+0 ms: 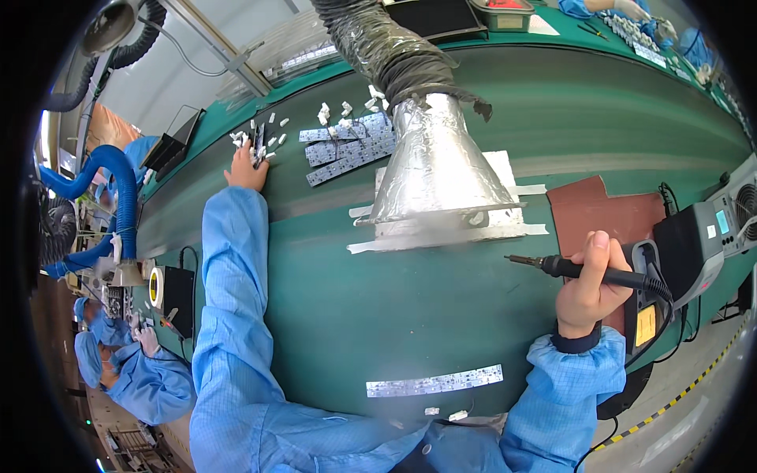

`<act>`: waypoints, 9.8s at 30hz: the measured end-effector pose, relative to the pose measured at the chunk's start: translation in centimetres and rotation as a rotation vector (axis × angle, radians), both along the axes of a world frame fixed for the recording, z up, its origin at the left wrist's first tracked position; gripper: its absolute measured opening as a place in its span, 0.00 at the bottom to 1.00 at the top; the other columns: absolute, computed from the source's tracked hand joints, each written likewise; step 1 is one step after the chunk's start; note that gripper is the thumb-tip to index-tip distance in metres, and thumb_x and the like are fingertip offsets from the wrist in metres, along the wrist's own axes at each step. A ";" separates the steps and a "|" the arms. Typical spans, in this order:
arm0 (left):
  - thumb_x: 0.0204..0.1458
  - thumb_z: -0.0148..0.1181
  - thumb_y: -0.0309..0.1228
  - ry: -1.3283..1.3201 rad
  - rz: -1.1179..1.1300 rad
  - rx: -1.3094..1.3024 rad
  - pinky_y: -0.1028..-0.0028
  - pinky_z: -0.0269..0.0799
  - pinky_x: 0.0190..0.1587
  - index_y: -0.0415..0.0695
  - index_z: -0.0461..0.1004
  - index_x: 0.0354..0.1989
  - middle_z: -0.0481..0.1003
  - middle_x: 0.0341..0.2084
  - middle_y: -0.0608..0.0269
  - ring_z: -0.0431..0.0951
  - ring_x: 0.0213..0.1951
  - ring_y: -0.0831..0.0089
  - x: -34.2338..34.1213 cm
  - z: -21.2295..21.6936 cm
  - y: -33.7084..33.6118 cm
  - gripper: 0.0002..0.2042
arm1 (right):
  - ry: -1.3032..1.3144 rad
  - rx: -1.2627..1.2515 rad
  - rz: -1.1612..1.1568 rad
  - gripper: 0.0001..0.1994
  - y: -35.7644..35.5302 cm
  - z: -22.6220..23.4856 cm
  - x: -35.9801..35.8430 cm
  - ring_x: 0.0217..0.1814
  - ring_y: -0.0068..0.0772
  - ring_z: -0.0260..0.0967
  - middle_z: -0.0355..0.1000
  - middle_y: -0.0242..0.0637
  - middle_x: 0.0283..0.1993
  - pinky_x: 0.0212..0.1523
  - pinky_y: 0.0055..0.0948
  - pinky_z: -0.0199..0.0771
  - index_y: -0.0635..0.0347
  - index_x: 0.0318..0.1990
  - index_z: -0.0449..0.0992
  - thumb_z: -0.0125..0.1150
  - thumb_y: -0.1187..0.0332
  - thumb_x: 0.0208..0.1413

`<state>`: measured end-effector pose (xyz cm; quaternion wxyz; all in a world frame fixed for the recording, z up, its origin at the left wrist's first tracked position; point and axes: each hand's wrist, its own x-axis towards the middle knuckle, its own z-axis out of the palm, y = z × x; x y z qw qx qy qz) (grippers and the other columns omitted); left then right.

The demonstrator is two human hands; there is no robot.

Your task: The person picks up a soldering iron, solders circuit board strips one by one, and arranges them into a stack on the table.

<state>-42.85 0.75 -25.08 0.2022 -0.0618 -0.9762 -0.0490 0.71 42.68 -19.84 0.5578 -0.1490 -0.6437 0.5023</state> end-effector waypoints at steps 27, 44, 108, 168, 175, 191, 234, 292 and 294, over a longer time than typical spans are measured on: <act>0.54 0.54 0.57 -0.438 -0.111 0.159 0.62 0.68 0.56 0.41 0.72 0.54 0.74 0.50 0.49 0.74 0.53 0.53 0.7 2.1 25.7 0.31 | -0.079 -0.006 0.037 0.19 0.2 0.5 0.2 0.23 0.16 0.54 0.61 0.29 0.19 0.26 0.20 0.53 0.63 0.19 0.63 0.50 0.67 0.64; 0.37 0.70 0.57 -0.519 -0.195 0.029 0.59 0.67 0.58 0.39 0.64 0.58 0.72 0.52 0.45 0.71 0.57 0.55 -0.4 5.0 28.1 0.43 | -0.072 0.004 0.040 0.19 0.8 0.8 0.6 0.22 0.16 0.53 0.61 0.29 0.18 0.24 0.21 0.51 0.64 0.18 0.63 0.50 0.68 0.63; 0.58 0.59 0.29 -1.254 -0.841 0.747 0.83 0.61 0.25 0.37 0.72 0.46 0.72 0.36 0.69 0.66 0.23 0.88 32.2 8.0 14.0 0.11 | 0.046 -0.117 0.015 0.18 1.6 0.2 -0.1 0.25 0.17 0.58 0.63 0.27 0.20 0.28 0.21 0.57 0.64 0.18 0.66 0.55 0.68 0.62; 0.53 0.55 0.23 -0.912 -1.086 0.724 0.64 0.66 0.59 0.36 0.67 0.56 0.72 0.50 0.49 0.72 0.55 0.57 30.9 3.2 15.7 0.20 | -0.110 0.524 0.278 0.19 -6.5 0.9 0.7 0.15 0.23 0.49 0.56 0.34 0.15 0.16 0.27 0.45 0.62 0.19 0.60 0.43 0.65 0.64; 0.53 0.53 0.19 -0.972 -1.061 0.782 0.67 0.64 0.61 0.33 0.67 0.55 0.72 0.49 0.50 0.72 0.55 0.62 31.0 3.2 15.6 0.19 | -0.084 0.341 0.116 0.18 -4.5 0.0 0.6 0.18 0.24 0.50 0.56 0.35 0.15 0.22 0.27 0.48 0.65 0.18 0.62 0.45 0.68 0.61; 0.54 0.51 0.18 -1.037 -0.993 0.782 0.70 0.66 0.58 0.33 0.67 0.55 0.74 0.47 0.53 0.73 0.52 0.68 31.1 3.5 15.8 0.18 | -0.135 0.412 0.223 0.17 -4.6 -0.1 -0.2 0.17 0.22 0.50 0.59 0.36 0.15 0.19 0.27 0.46 0.66 0.17 0.61 0.45 0.70 0.60; 0.55 0.52 0.20 -1.002 -1.035 0.715 0.72 0.62 0.59 0.37 0.70 0.56 0.74 0.49 0.55 0.71 0.53 0.68 31.0 4.1 16.0 0.19 | -0.121 0.272 -0.040 0.16 -0.3 -0.8 -0.1 0.20 0.17 0.56 0.64 0.30 0.17 0.22 0.20 0.53 0.69 0.22 0.71 0.52 0.70 0.61; 0.54 0.59 0.26 -1.216 -0.866 0.736 0.81 0.67 0.30 0.38 0.74 0.49 0.73 0.35 0.66 0.69 0.31 0.83 32.8 7.1 12.0 0.14 | 0.152 0.073 -0.126 0.17 1.8 0.0 -0.1 0.25 0.18 0.58 0.64 0.29 0.20 0.28 0.20 0.57 0.64 0.19 0.66 0.53 0.69 0.62; 0.55 0.59 0.27 -1.220 -0.823 0.769 0.82 0.66 0.29 0.39 0.72 0.52 0.73 0.38 0.65 0.69 0.31 0.83 33.1 6.5 14.0 0.16 | 0.128 0.061 -0.148 0.18 1.4 0.3 0.1 0.25 0.18 0.58 0.63 0.30 0.20 0.29 0.21 0.57 0.65 0.19 0.65 0.52 0.69 0.63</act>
